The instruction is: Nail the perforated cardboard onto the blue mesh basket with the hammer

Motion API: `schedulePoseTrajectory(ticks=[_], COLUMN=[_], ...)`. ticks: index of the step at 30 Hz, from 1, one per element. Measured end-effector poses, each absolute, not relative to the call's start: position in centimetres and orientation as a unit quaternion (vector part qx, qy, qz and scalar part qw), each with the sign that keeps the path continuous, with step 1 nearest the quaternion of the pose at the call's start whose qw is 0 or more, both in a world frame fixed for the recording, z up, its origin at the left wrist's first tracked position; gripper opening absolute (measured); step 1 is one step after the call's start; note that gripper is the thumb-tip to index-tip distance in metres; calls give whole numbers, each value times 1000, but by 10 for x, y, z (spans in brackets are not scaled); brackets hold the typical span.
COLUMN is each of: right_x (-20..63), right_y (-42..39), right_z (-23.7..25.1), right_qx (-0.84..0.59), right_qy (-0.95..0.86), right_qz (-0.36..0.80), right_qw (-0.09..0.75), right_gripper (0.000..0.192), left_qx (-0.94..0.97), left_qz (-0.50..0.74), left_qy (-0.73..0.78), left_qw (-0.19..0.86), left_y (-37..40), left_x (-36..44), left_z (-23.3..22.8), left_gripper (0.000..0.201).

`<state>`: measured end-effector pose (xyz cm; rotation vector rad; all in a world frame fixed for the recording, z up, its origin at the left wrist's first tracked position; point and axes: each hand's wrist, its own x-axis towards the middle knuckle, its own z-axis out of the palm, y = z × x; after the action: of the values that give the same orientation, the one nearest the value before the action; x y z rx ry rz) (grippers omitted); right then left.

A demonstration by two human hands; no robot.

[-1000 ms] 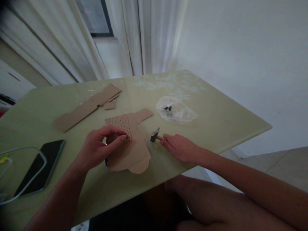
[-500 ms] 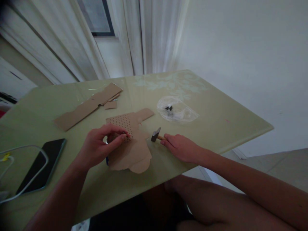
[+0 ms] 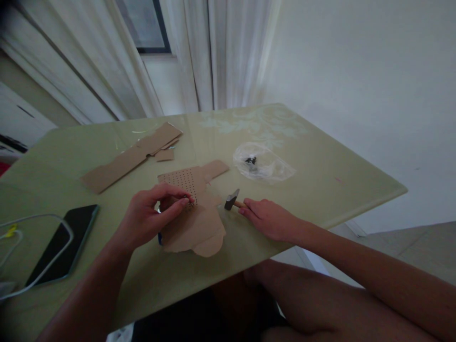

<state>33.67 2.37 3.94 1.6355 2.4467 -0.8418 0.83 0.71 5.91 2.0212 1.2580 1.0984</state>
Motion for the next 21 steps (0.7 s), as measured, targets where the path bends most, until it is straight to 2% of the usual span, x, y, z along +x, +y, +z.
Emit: schedulePoseTrajectory(ticks=[21], right_x=[337], right_y=[23], right_z=[40], right_qx=[538], right_qy=[795], right_qz=[-278], right_qw=[44], right_gripper=[38], left_qx=[752], left_qz=[405], left_qy=[454], left_qw=[255], left_y=[6], left_x=[10], left_z=[60], left_gripper=[11])
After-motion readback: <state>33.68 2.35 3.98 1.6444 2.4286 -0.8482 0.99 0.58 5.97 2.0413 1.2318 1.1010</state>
